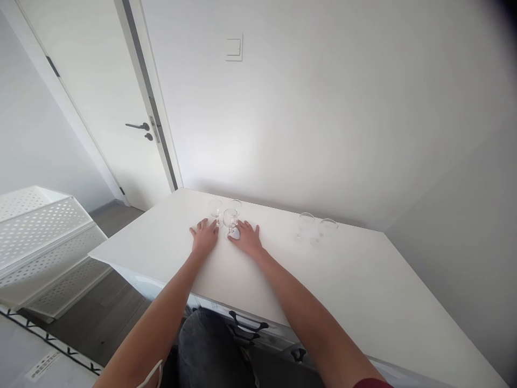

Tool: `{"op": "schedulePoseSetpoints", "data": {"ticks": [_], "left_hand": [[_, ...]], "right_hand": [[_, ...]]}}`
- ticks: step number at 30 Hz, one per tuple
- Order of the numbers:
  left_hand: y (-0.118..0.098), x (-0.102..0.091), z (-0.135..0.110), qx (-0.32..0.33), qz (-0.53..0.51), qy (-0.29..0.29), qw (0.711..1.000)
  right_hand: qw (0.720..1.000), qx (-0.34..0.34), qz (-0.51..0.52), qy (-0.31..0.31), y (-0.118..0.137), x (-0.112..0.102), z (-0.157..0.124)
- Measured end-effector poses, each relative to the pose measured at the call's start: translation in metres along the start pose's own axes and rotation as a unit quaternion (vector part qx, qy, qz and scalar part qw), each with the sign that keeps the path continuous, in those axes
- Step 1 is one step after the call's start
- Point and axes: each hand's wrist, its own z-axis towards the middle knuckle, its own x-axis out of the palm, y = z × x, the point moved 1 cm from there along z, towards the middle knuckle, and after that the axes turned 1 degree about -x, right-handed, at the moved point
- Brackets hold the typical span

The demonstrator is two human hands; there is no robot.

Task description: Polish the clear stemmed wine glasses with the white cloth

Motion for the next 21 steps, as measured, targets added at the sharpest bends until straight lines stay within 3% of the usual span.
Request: {"op": "schedulePoseSetpoints", "data": {"ticks": [8, 12, 14, 15, 17, 19, 21], "left_hand": [[-0.007, -0.014, -0.006, -0.018, -0.017, -0.011, 1.000], [-0.009, -0.024, -0.013, -0.040, -0.020, -0.065, 0.997], [-0.011, -0.027, -0.028, -0.035, -0.017, -0.148, 0.988], [-0.014, -0.027, -0.039, -0.015, -0.017, -0.192, 0.981], [-0.029, -0.023, -0.066, 0.083, -0.042, -0.210, 0.973], [-0.057, -0.015, -0.094, 0.193, -0.094, -0.174, 0.961], [-0.099, -0.006, -0.114, 0.293, -0.140, -0.098, 0.941]], "right_hand": [[0.999, 0.016, 0.026, -0.044, -0.001, -0.012, -0.022], [0.998, -0.015, -0.011, -0.060, -0.021, -0.023, -0.070], [0.997, -0.012, -0.037, -0.074, -0.045, -0.031, -0.108], [0.994, 0.021, -0.053, -0.093, -0.061, -0.036, -0.130], [0.982, 0.114, -0.086, -0.126, -0.098, -0.048, -0.173], [0.963, 0.192, -0.112, -0.150, -0.136, -0.061, -0.207], [0.952, 0.227, -0.129, -0.160, -0.169, -0.075, -0.223]]}}
